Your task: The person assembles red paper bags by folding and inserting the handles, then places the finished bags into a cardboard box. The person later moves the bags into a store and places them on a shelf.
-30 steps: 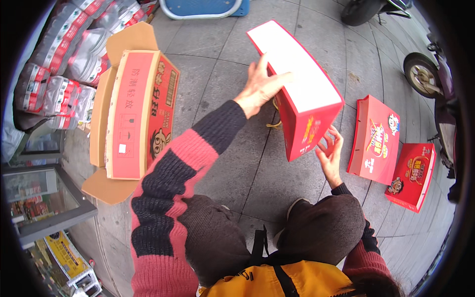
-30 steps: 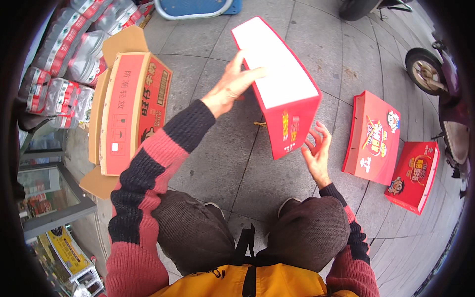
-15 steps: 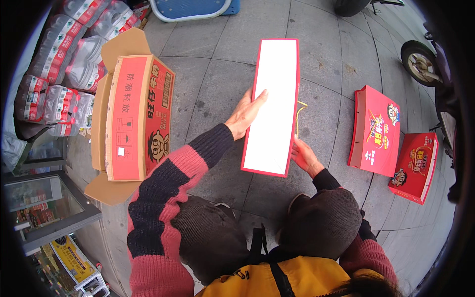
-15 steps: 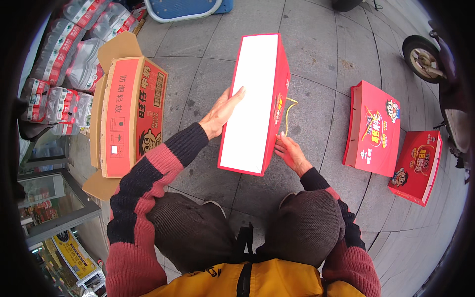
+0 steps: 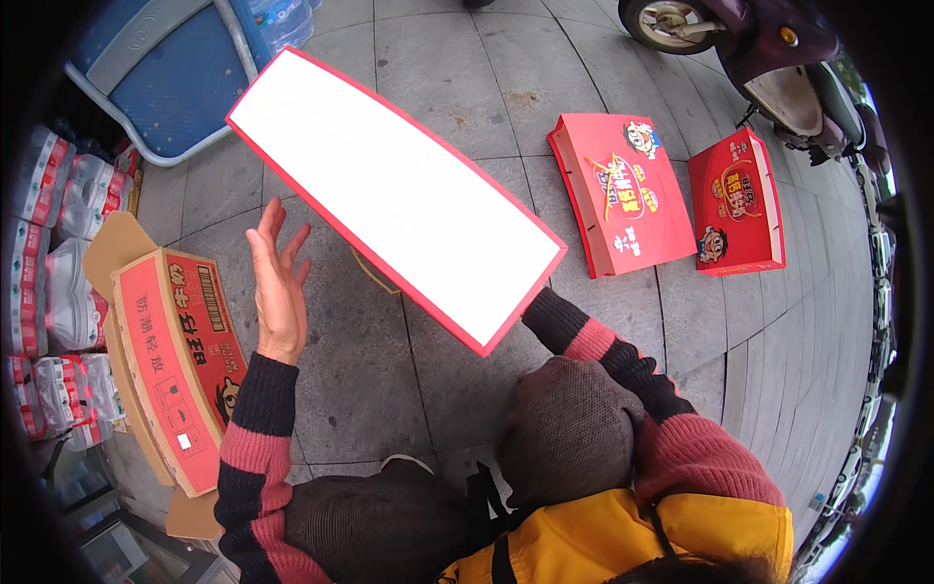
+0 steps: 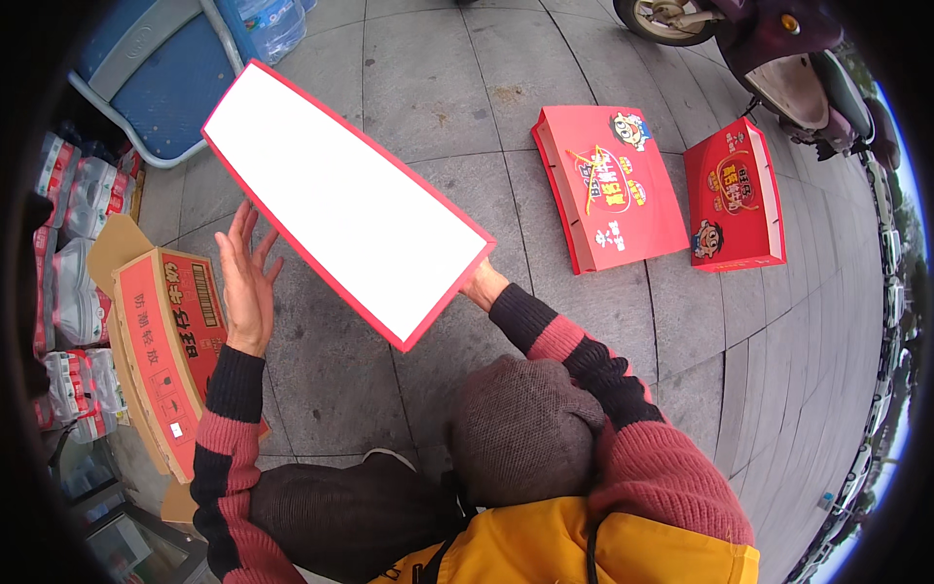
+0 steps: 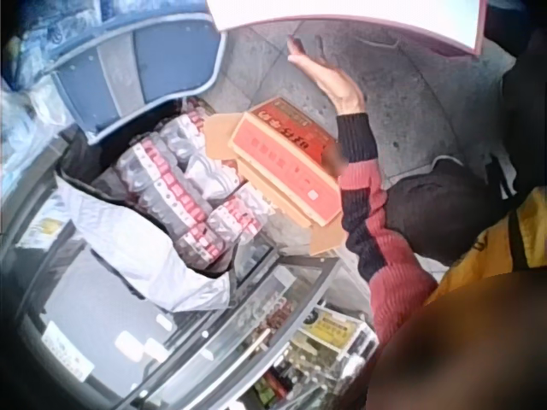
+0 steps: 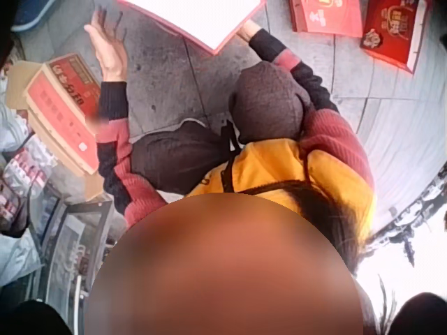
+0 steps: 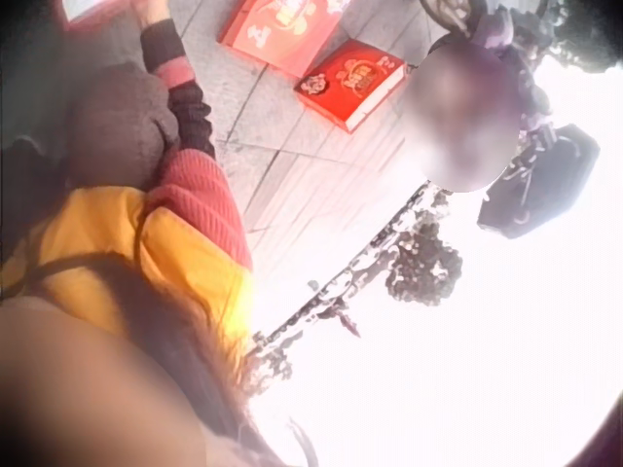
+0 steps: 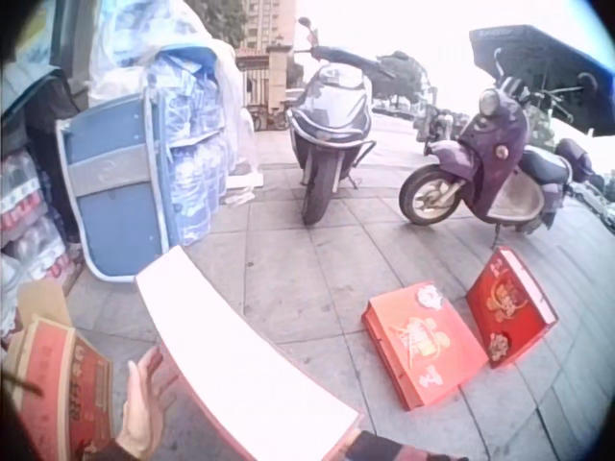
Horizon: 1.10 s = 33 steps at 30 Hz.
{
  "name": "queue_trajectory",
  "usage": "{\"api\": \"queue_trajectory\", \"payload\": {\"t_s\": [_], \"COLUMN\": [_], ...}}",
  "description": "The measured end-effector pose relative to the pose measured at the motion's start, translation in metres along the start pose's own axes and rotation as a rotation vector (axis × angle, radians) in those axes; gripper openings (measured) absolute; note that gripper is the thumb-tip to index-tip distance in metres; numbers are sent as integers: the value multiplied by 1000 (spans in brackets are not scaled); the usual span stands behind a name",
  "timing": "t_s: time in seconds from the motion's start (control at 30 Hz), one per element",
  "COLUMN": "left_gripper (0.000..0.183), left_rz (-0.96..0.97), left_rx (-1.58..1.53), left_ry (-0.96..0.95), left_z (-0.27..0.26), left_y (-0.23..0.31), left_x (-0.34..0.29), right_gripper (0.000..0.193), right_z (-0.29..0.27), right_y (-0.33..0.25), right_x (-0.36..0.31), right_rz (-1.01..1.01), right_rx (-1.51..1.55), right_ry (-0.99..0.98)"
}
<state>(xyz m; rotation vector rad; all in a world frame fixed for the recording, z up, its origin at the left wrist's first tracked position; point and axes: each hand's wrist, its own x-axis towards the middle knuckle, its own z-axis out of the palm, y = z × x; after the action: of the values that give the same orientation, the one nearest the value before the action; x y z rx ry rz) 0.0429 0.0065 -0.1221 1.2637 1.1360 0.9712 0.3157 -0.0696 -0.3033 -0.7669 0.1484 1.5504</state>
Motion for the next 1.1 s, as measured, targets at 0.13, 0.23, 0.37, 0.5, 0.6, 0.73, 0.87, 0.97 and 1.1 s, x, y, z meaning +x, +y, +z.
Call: {"api": "queue_trajectory", "payload": {"t_s": [0.13, 0.23, 0.37, 0.5, 0.6, 0.73, 0.87, 0.97, 1.1], "left_gripper": [75, 72, 73, 74, 72, 72, 73, 73, 72], "left_rz": [-19, -142, -207, -219, -251, -272, -292, -260, -156], "left_rx": [-27, -38, -39, -54, -65, -68, -90, -118, -209], "left_ry": [167, 236, 264, 274, 285, 302, 314, 366, 591], "left_z": [-7, -10, -19, -19, -20, -27, -31, -41, -79], "left_y": [4, -10, -23, -31, -38, -43, -44, -40, -19], "left_x": [5, 2, -2, 4, 3, 1, 3, 5, 16], "right_gripper": [33, 32, 32, 32, 28, 30, 36, 31, 26], "right_z": [-2, -4, -8, -3, -2, -16, -17, 10, 76], "right_y": [-2, 1, -18, -13, -7, -7, -9, -18, -53], "right_x": [15, 21, 19, 21, 25, 26, 25, 20, -2], "right_rz": [40, 15, 285, 78, 35, -58, -62, -167, -620], "right_rx": [49, -106, 383, 156, -130, -62, -597, -450, -869], "right_ry": [73, 182, -264, 13, 221, 47, 292, 246, 26]}}
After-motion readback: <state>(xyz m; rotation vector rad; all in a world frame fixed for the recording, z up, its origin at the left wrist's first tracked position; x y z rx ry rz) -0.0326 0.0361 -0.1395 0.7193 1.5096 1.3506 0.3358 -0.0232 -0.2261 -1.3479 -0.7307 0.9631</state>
